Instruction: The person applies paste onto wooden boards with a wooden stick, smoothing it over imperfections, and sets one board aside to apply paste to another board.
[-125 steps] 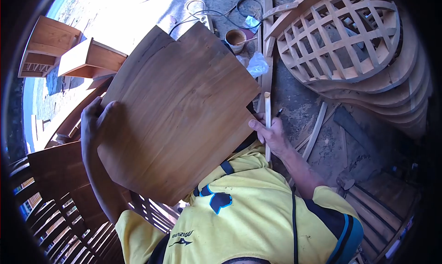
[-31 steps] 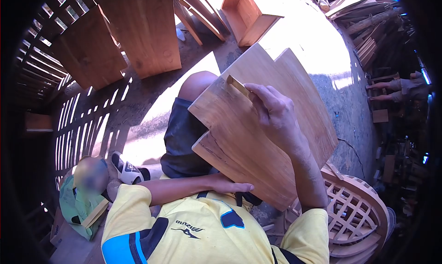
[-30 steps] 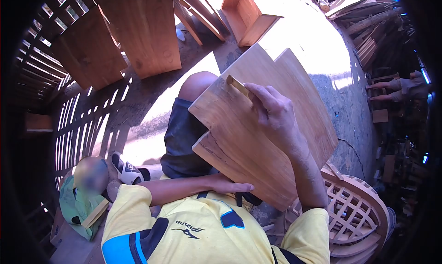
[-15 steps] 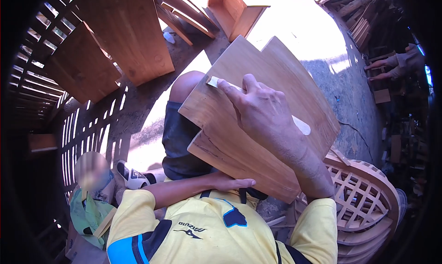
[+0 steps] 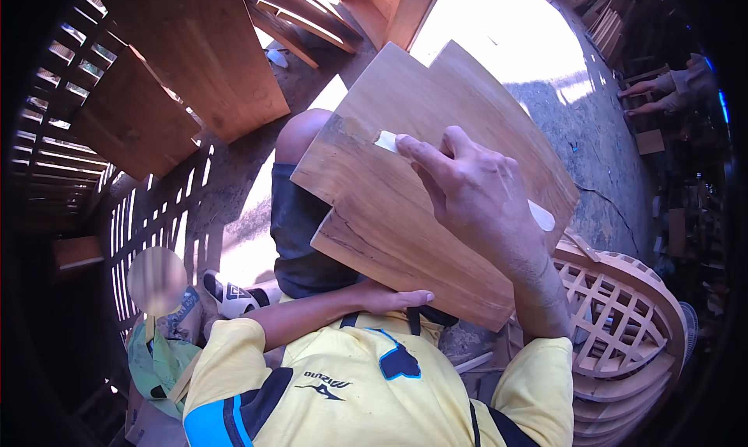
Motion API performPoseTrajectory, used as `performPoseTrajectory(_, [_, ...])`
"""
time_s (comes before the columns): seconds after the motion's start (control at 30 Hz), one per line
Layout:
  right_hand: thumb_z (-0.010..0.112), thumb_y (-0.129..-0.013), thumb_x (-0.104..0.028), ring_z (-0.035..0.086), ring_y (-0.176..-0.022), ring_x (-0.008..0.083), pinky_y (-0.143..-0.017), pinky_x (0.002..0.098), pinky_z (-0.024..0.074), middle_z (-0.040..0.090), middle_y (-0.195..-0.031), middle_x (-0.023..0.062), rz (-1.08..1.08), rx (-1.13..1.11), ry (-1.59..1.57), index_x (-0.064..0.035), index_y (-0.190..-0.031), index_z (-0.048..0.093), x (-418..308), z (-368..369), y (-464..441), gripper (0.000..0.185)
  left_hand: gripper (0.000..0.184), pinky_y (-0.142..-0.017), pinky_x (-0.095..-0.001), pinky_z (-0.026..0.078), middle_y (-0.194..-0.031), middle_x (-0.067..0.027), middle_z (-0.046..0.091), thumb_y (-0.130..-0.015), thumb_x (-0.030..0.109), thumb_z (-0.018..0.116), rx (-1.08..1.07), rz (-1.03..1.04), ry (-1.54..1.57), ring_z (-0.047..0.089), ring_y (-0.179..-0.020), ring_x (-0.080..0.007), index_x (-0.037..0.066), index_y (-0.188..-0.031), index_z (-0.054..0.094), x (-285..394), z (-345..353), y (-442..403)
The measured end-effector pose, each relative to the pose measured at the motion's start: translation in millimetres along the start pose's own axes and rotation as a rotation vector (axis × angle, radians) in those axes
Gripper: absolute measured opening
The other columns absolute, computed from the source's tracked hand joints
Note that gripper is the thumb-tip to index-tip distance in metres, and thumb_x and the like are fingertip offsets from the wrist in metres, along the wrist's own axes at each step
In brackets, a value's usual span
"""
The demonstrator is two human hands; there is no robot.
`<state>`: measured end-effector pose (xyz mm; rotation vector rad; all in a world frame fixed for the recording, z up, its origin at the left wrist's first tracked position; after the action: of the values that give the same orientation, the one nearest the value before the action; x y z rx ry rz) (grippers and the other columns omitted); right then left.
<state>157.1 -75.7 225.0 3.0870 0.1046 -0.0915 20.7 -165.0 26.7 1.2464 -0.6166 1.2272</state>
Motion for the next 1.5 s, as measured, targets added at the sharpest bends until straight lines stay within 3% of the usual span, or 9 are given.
performPoseTrajectory(0.17, [0.064,-0.099,-0.012,0.075,-0.081,0.0274,-0.065,0.0404,0.0614,0.063,-0.094,0.0122,-0.066,0.056,0.014,-0.0186,-0.138,0.067,4.2,21.1,13.6,0.04,0.065,-0.109,-0.0414,0.05,-0.136,-0.0216,0.066,-0.095,0.04,0.079,0.04,0.07,-0.011,0.062,-0.127,-0.0302,-0.001,-0.141,0.058,-0.9,3.5,1.2])
performPoseTrajectory(0.23, [0.065,-0.097,-0.011,0.075,-0.082,0.0273,-0.066,0.0401,0.062,0.063,-0.095,0.0128,0.013,-0.098,-0.036,-0.0178,-0.141,0.065,13.6,22.2,19.8,0.045,0.065,-0.109,-0.0418,0.05,-0.136,-0.0215,0.065,-0.095,0.04,0.079,0.063,0.084,-0.023,0.062,-0.127,-0.0302,-0.001,-0.141,0.057,-0.7,2.6,-0.1])
performPoseTrajectory(0.47, [0.065,-0.098,-0.011,0.075,-0.081,0.026,-0.064,0.0388,0.0613,0.062,-0.093,0.0115,-0.078,0.063,-0.026,-0.0184,-0.147,0.062,13.8,35.9,21.1,0.049,0.063,-0.109,-0.0419,0.05,-0.136,-0.0213,0.066,-0.096,0.038,0.078,-0.029,-0.029,-0.034,0.062,-0.126,-0.03,-0.002,-0.14,0.058,-2.8,4.0,1.1])
performPoseTrajectory(0.57, [0.064,-0.098,-0.009,0.075,-0.081,0.0251,-0.064,0.0385,0.0614,0.063,-0.093,0.0111,-0.034,-0.041,0.037,-0.0179,-0.146,0.062,13.5,14.6,23.2,0.048,0.063,-0.11,-0.0418,0.05,-0.136,-0.0209,0.066,-0.096,0.039,0.078,0.068,0.084,-0.003,0.062,-0.127,-0.0301,-0.002,-0.14,0.059,3.7,1.2,-0.3])
performPoseTrajectory(0.67, [0.063,-0.099,-0.007,0.075,-0.082,0.0248,-0.066,0.0383,0.0619,0.064,-0.094,0.0112,0.027,-0.124,0.045,-0.0172,-0.144,0.063,9.7,9.3,13.3,0.046,0.064,-0.111,-0.0416,0.049,-0.137,-0.0205,0.066,-0.096,0.04,0.079,0.031,-0.062,-0.038,0.061,-0.129,-0.03,-0.002,-0.141,0.059,-5.0,1.6,-2.6])
performPoseTrajectory(0.93, [0.071,-0.1,-0.016,0.063,-0.065,0.0201,-0.059,0.0365,0.0513,0.061,-0.085,0.0073,-0.046,-0.049,-0.12,-0.018,-0.133,0.073,16.2,1.6,33.8,0.033,0.062,-0.111,-0.0411,0.049,-0.14,-0.0211,0.064,-0.1,0.04,0.073,0.007,0.139,0.029,0.06,-0.128,-0.0306,-0.001,-0.143,0.057,4.1,-0.4,-1.3])
performPoseTrajectory(1.17, [0.076,-0.096,-0.011,0.067,-0.069,0.0189,-0.058,0.0341,0.0532,0.06,-0.084,0.0062,-0.18,0.108,-0.307,-0.0204,-0.139,0.071,-22.6,23.7,46.6,0.045,0.067,-0.115,-0.0426,0.045,-0.145,-0.0218,0.058,-0.101,0.046,0.07,-0.033,0.237,0.008,0.053,-0.136,-0.0324,0.0,-0.147,0.053,7.7,3.4,-0.7])
performPoseTrajectory(1.33, [0.074,-0.098,-0.013,0.068,-0.068,0.019,-0.057,0.0361,0.0571,0.059,-0.087,0.0063,-0.213,0.071,-0.231,-0.0226,-0.144,0.065,-41.1,33.0,39.8,0.048,0.064,-0.118,-0.043,0.042,-0.147,-0.0217,0.056,-0.101,0.047,0.07,0.1,0.331,-0.178,0.052,-0.138,-0.0312,0.002,-0.144,0.055,4.5,-0.4,-1.7])
performPoseTrajectory(1.5, [0.075,-0.096,-0.018,0.066,-0.067,0.0192,-0.058,0.0362,0.0564,0.057,-0.085,0.0054,-0.215,-0.023,-0.164,-0.0229,-0.138,0.069,-40.6,29.0,42.6,0.042,0.061,-0.116,-0.042,0.043,-0.142,-0.0186,0.062,-0.1,0.044,0.073,-0.028,0.256,-0.039,0.054,-0.135,-0.0277,0.003,-0.143,0.058,-3.5,0.1,-4.0])
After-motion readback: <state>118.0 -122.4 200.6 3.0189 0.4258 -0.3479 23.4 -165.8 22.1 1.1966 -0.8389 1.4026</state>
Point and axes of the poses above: each hand's wrist, its own y-axis away from the middle knuckle, its own z-axis out of the palm, x = y × z, the point moved 5 cm from there along -y, towards the middle knuckle
